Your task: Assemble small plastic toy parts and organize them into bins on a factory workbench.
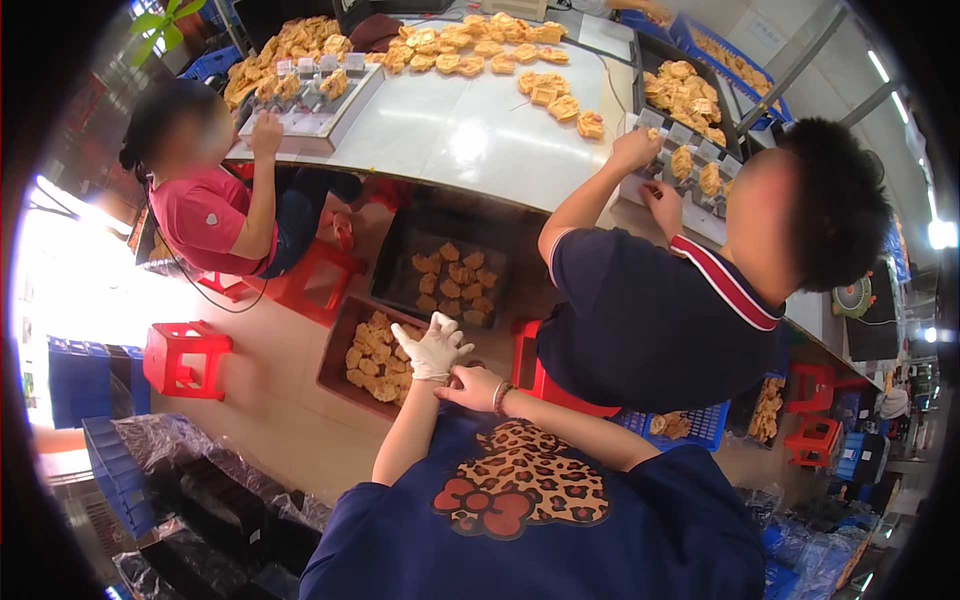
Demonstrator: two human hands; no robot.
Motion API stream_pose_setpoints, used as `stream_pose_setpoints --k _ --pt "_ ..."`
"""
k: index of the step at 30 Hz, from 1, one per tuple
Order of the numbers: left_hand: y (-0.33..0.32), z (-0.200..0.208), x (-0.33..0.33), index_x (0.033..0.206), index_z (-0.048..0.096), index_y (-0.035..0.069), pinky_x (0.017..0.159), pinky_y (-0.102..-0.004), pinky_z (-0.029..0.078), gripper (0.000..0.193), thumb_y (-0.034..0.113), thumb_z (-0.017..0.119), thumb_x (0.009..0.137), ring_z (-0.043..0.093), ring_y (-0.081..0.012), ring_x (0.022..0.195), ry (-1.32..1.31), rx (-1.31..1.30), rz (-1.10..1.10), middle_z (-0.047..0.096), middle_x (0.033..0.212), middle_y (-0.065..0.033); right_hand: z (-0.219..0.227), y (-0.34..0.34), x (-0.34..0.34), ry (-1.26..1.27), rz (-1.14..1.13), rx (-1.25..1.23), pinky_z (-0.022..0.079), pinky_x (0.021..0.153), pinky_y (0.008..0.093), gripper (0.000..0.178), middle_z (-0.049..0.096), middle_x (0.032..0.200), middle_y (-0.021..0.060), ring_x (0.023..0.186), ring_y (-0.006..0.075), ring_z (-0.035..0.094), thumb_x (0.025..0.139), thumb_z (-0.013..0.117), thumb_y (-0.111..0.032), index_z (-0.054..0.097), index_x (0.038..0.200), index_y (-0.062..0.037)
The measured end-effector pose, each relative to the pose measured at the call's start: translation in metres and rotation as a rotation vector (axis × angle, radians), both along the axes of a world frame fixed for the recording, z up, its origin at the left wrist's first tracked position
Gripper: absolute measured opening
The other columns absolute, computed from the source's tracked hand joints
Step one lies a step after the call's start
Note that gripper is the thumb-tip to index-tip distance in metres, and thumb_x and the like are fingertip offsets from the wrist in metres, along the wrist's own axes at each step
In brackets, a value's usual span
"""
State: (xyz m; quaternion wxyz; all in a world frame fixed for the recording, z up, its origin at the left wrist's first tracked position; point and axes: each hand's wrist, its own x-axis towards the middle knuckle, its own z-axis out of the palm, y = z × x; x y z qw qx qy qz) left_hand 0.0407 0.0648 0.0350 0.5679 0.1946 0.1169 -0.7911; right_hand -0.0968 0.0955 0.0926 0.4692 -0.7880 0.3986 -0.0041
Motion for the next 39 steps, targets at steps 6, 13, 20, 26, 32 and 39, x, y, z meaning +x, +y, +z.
stream_pose_setpoints --k 6,13,20,26,32,39 --pt "-0.022 0.017 -0.001 0.151 0.021 0.012 0.105 -0.0697 0.004 0.121 0.094 0.036 0.064 0.013 -0.0425 0.144 0.209 -0.321 0.054 0.016 0.161 -0.0059 -0.007 -0.010 -0.003 -0.326 -0.367 0.005 0.050 0.067 0.0406 0.023 0.067 0.083 0.0179 0.078 0.0352 0.065 0.091 0.061 -0.025 0.064 0.089 -0.0016" --pt "-0.019 0.055 -0.005 0.110 0.061 -0.002 0.115 -0.0560 0.022 0.077 0.070 0.045 0.087 0.029 -0.0406 0.138 0.187 -0.004 0.154 0.040 0.145 -0.0231 0.020 -0.011 -0.005 -0.522 -0.059 -0.127 0.049 0.068 0.0418 0.016 0.062 0.080 0.0165 0.076 0.0349 0.062 0.089 0.058 -0.018 0.063 0.089 -0.0024" --pt "0.001 0.031 -0.007 0.130 0.043 0.000 0.115 -0.0517 0.024 0.101 0.081 0.055 0.071 0.027 -0.0386 0.139 0.187 -0.078 0.069 0.031 0.148 -0.0188 0.009 -0.007 0.002 -0.402 0.284 -0.219 0.049 0.068 0.0439 0.014 0.061 0.080 0.0136 0.079 0.0343 0.062 0.082 0.059 -0.018 0.058 0.081 -0.0038" --pt "-0.007 0.064 -0.002 0.144 0.035 0.010 0.114 -0.0478 0.024 0.105 0.088 0.035 0.074 0.032 -0.0363 0.137 -0.026 -0.309 -0.063 0.033 0.150 -0.0171 0.013 -0.002 0.002 -0.378 0.228 -0.263 0.049 0.069 0.0416 0.021 0.064 0.082 0.0131 0.078 0.0329 0.063 0.084 0.062 -0.026 0.063 0.086 -0.0057" --pt "-0.002 0.093 -0.005 0.138 0.042 -0.003 0.113 -0.0470 0.029 0.101 0.080 0.042 0.080 0.031 -0.0407 0.138 0.190 -0.382 0.027 0.027 0.150 -0.0300 0.008 -0.029 -0.017 -0.571 -0.643 -0.099 0.043 0.062 0.0270 0.011 0.058 0.074 0.0034 0.068 0.0114 0.054 0.084 0.066 -0.015 0.062 0.087 -0.0057" --pt "0.021 0.104 -0.002 0.143 0.032 -0.007 0.110 -0.0434 0.036 0.111 0.083 0.037 0.078 0.048 -0.0336 0.128 -0.053 -0.293 -0.078 0.041 0.144 -0.0256 0.026 -0.067 -0.014 -0.590 -0.867 -0.303 0.042 0.084 0.0317 0.025 0.055 0.095 0.0070 0.094 0.0189 0.050 0.084 0.069 -0.027 0.060 0.092 -0.0049"
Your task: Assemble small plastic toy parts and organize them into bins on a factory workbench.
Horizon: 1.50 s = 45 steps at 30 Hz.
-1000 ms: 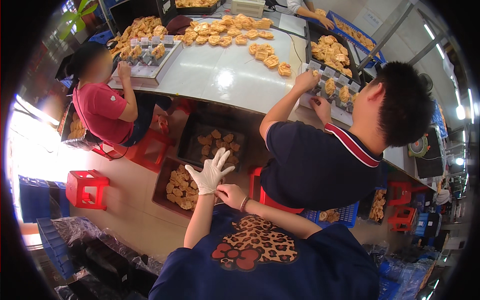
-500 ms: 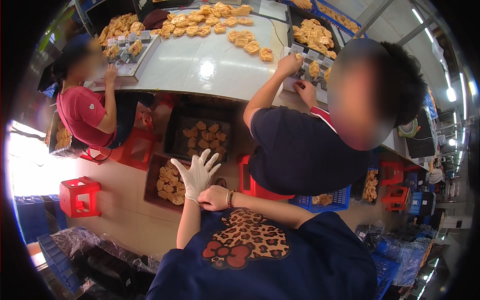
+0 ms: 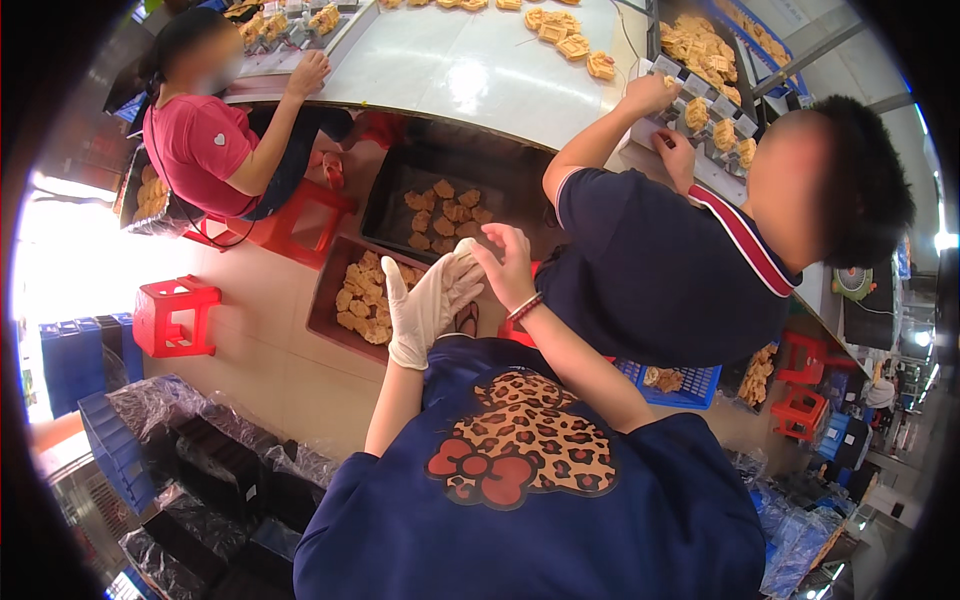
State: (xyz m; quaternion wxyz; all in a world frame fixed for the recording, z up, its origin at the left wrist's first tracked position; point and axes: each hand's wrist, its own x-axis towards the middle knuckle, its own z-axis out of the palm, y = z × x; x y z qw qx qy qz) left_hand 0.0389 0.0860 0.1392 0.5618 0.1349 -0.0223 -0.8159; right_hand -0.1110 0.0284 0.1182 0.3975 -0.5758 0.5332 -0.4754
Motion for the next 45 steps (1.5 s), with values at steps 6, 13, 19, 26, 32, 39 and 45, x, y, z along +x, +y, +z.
stream_pose_setpoints --k 6,13,19,26,32,39,45 --pt "0.018 0.012 0.001 0.142 0.032 -0.009 0.108 -0.0416 0.038 0.116 0.087 0.031 0.077 0.053 -0.0319 0.123 -0.189 -0.030 -0.075 0.046 0.140 -0.0236 -0.021 -0.010 0.005 -0.456 0.305 0.839 0.045 0.081 0.0283 0.041 0.063 0.088 0.0025 0.083 0.0147 0.057 0.092 0.055 -0.043 0.067 0.096 -0.0040" --pt "0.019 0.018 -0.001 0.149 0.025 -0.001 0.108 -0.0362 0.036 0.125 0.095 0.030 0.068 0.048 -0.0237 0.128 -0.290 -0.123 -0.224 0.047 0.139 -0.0192 -0.048 -0.011 0.001 -0.169 0.048 0.336 0.046 0.072 0.0287 0.019 0.059 0.082 0.0045 0.075 0.0143 0.057 0.090 0.064 -0.019 0.064 0.081 -0.0023" --pt "0.012 0.034 -0.009 0.153 0.008 0.004 0.111 -0.0409 0.030 0.131 0.099 0.021 0.063 0.044 -0.0313 0.131 -0.227 -0.111 -0.174 0.038 0.145 -0.0242 -0.026 -0.013 -0.002 -0.201 0.058 0.261 0.046 0.075 0.0293 0.019 0.060 0.087 0.0055 0.077 0.0144 0.058 0.091 0.064 -0.018 0.063 0.082 -0.0013" --pt "0.011 0.031 -0.007 0.154 0.000 0.009 0.110 -0.0425 0.031 0.131 0.099 0.024 0.062 0.053 -0.0358 0.122 -0.188 -0.165 -0.311 0.052 0.132 -0.0284 -0.015 -0.018 -0.009 -0.284 0.116 0.385 0.046 0.077 0.0262 0.022 0.065 0.087 0.0052 0.082 0.0123 0.061 0.093 0.061 -0.020 0.067 0.086 0.0001" --pt "0.006 0.014 -0.004 0.154 -0.001 0.012 0.104 -0.0486 0.038 0.132 0.100 0.021 0.058 0.053 -0.0400 0.122 -0.055 -0.239 -0.309 0.060 0.121 -0.0292 -0.005 -0.011 -0.009 -0.291 0.175 0.372 0.046 0.077 0.0273 0.019 0.064 0.089 0.0049 0.082 0.0127 0.060 0.090 0.065 -0.021 0.066 0.092 -0.0022" --pt "-0.008 -0.005 0.002 0.148 0.028 0.010 0.101 -0.0489 0.043 0.109 0.088 0.040 0.072 0.052 -0.0365 0.120 0.004 -0.009 0.018 0.049 0.136 -0.0198 0.029 0.019 -0.004 0.182 -0.059 -0.278 0.043 0.081 0.0379 0.020 0.057 0.091 0.0112 0.088 0.0269 0.054 0.078 0.069 -0.017 0.060 0.091 -0.0054" --pt "-0.022 -0.050 0.009 0.131 0.050 -0.007 0.110 -0.0406 0.037 0.072 0.055 0.050 0.093 0.050 -0.0289 0.127 -0.011 0.239 0.349 0.053 0.136 -0.0181 0.044 0.056 0.016 0.213 0.571 -0.109 0.045 0.063 0.0375 0.028 0.058 0.067 0.0075 0.066 0.0274 0.058 0.083 0.068 -0.030 0.058 0.070 -0.0075"
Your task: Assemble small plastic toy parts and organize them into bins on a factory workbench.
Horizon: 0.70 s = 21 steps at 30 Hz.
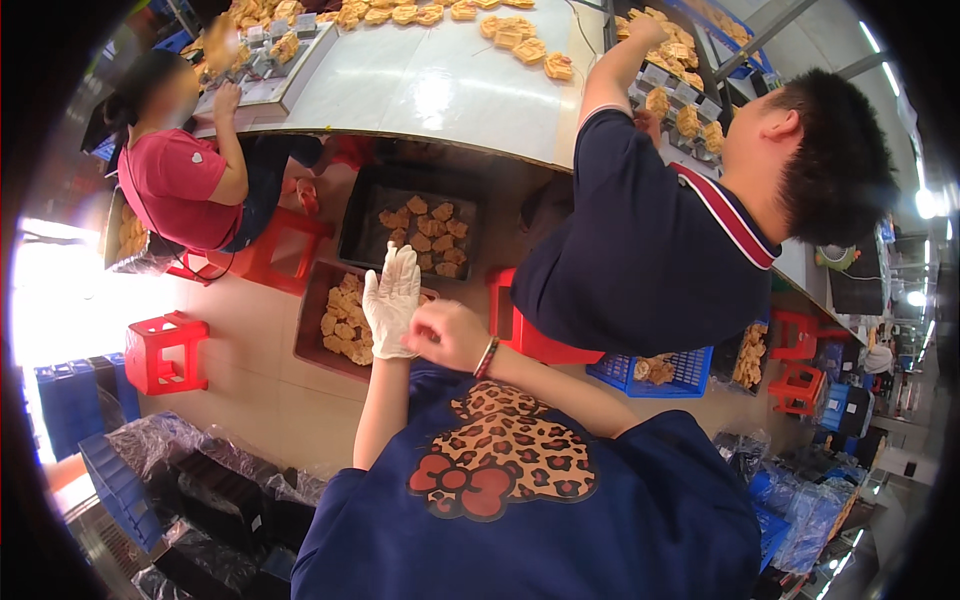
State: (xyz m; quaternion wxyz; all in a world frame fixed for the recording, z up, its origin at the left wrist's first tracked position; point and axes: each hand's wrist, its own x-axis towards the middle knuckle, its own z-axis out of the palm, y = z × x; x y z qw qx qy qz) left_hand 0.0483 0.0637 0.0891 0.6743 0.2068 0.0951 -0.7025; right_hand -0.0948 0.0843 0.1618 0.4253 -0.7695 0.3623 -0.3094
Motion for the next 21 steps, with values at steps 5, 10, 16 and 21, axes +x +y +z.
stream_pose_setpoints --k 5,10,16,21 --pt "-0.007 -0.004 -0.004 0.139 0.037 -0.008 0.115 -0.0414 0.031 0.074 0.045 0.060 0.091 0.044 -0.0298 0.132 0.269 0.037 0.025 0.047 0.141 -0.0207 -0.007 0.018 0.017 0.330 0.144 -0.078 0.051 0.067 0.0426 0.033 0.064 0.080 0.0120 0.077 0.0304 0.065 0.087 0.062 -0.039 0.059 0.089 -0.0059" --pt "-0.005 0.013 -0.014 0.141 0.035 -0.005 0.113 -0.0480 0.028 0.107 0.075 0.059 0.074 0.046 -0.0278 0.131 0.260 -0.100 -0.163 0.047 0.143 -0.0140 -0.028 0.017 0.021 0.344 0.126 -0.190 0.052 0.072 0.0446 0.028 0.066 0.088 0.0133 0.084 0.0320 0.065 0.092 0.056 -0.032 0.060 0.093 -0.0045" --pt "0.002 -0.019 -0.005 0.148 0.029 0.004 0.114 -0.0523 0.018 0.096 0.072 0.050 0.083 0.029 -0.0344 0.141 -0.121 0.139 -0.369 0.029 0.150 -0.0250 -0.038 0.023 0.021 0.142 0.614 0.235 0.049 0.066 0.0417 0.024 0.065 0.073 0.0172 0.069 0.0337 0.064 0.089 0.058 -0.024 0.064 0.080 -0.0027" --pt "0.013 -0.073 0.005 0.147 0.031 0.008 0.112 -0.0514 0.024 0.084 0.061 0.056 0.087 0.037 -0.0243 0.136 -0.328 0.293 -0.305 0.043 0.143 -0.0162 -0.037 0.025 0.026 0.113 0.751 0.359 0.048 0.062 0.0377 0.026 0.064 0.071 0.0149 0.065 0.0280 0.062 0.090 0.057 -0.025 0.063 0.080 -0.0010"
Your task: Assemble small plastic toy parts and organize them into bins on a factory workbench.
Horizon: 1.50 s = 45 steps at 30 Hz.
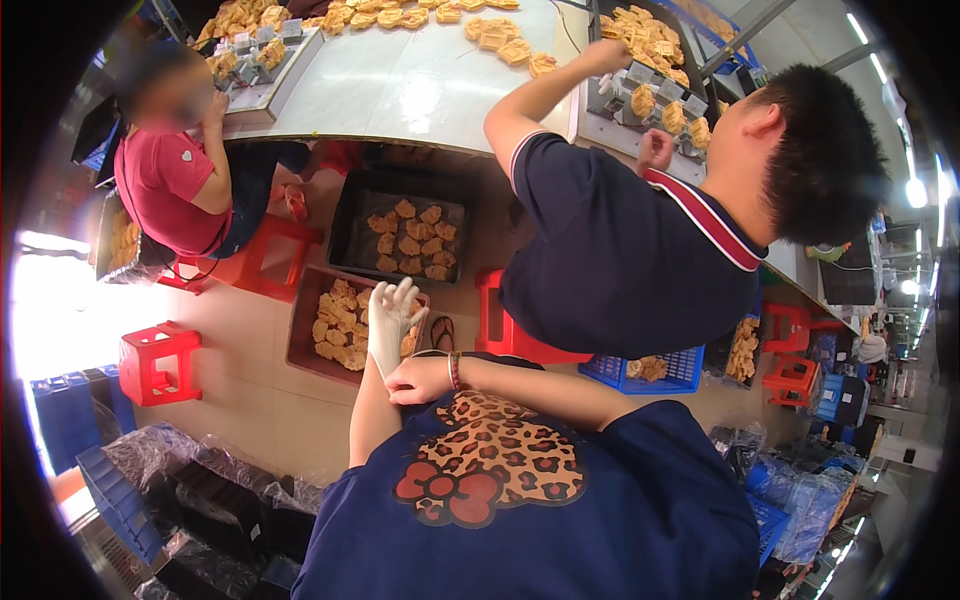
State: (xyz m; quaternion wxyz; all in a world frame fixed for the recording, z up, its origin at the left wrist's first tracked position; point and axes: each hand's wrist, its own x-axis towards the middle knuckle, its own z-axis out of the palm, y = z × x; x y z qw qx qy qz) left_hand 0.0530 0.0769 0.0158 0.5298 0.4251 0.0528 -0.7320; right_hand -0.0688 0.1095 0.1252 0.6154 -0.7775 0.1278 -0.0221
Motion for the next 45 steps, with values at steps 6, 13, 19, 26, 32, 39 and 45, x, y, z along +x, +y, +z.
stream_pose_setpoints --k 6,13,19,26,32,39,45 --pt "-0.007 0.026 -0.001 0.152 0.017 0.008 0.115 -0.0622 0.003 0.108 0.071 0.062 0.076 0.005 -0.0247 0.147 1.494 0.010 0.474 0.017 0.158 -0.0141 -0.014 -0.005 -0.008 0.022 -0.078 0.143 0.047 0.064 0.0354 0.028 0.065 0.071 0.0126 0.067 0.0236 0.063 0.091 0.057 -0.026 0.063 0.080 -0.0014" --pt "-0.011 -0.016 0.014 0.069 0.042 0.010 0.068 -0.0271 0.052 0.032 0.017 0.062 0.093 0.058 -0.0173 0.069 0.483 -0.093 0.457 0.054 0.071 -0.0044 -0.025 -0.007 -0.005 0.088 -0.154 0.023 0.048 0.067 0.0407 0.027 0.066 0.075 0.0150 0.072 0.0311 0.064 0.088 0.058 -0.027 0.062 0.078 -0.0026" --pt "-0.024 -0.013 -0.001 0.069 0.038 0.016 0.041 -0.0208 0.021 0.027 0.007 0.052 0.090 0.025 -0.0060 0.046 -0.078 0.007 0.032 0.028 0.059 0.0061 -0.048 -0.013 -0.007 0.278 -0.542 -0.100 0.049 0.069 0.0449 0.025 0.065 0.078 0.0173 0.077 0.0356 0.064 0.088 0.057 -0.029 0.062 0.084 -0.0046" --pt "-0.031 -0.017 -0.008 0.075 0.045 0.017 0.039 -0.0199 0.029 0.021 0.020 0.059 0.091 0.034 -0.0052 0.047 -0.032 -0.001 -0.006 0.040 0.060 0.0060 -0.042 -0.014 -0.010 0.355 -0.603 -0.113 0.050 0.074 0.0435 0.025 0.067 0.088 0.0176 0.085 0.0343 0.065 0.088 0.059 -0.030 0.061 0.088 -0.0043" --pt "-0.038 0.001 -0.031 0.152 0.011 0.014 0.098 -0.0700 0.032 0.126 0.086 0.059 0.060 0.036 -0.0414 0.132 0.301 -0.045 0.081 0.038 0.142 -0.0155 -0.065 -0.020 -0.016 0.367 -0.722 -0.147 0.050 0.077 0.0439 0.020 0.066 0.090 0.0175 0.089 0.0343 0.064 0.088 0.058 -0.024 0.061 0.089 -0.0045" --pt "-0.038 -0.024 -0.020 0.153 -0.002 0.034 0.099 -0.0770 0.016 0.128 0.100 0.039 0.052 0.010 -0.0474 0.142 0.257 -0.053 -0.122 0.011 0.158 -0.0145 -0.081 -0.019 -0.013 0.008 -0.878 0.151 0.048 0.071 0.0392 0.011 0.064 0.084 0.0099 0.078 0.0265 0.063 0.089 0.056 -0.014 0.057 0.085 -0.0028" --pt "-0.043 -0.021 -0.023 0.154 0.011 0.030 0.115 -0.0588 0.010 0.113 0.088 0.046 0.064 0.002 -0.0406 0.146 0.245 0.334 0.379 0.005 0.161 -0.0119 -0.086 -0.021 -0.016 -0.307 -1.160 1.479 0.039 0.063 0.0269 0.017 0.053 0.074 -0.0019 0.068 0.0117 0.050 0.094 0.049 -0.027 0.053 0.083 -0.0144"
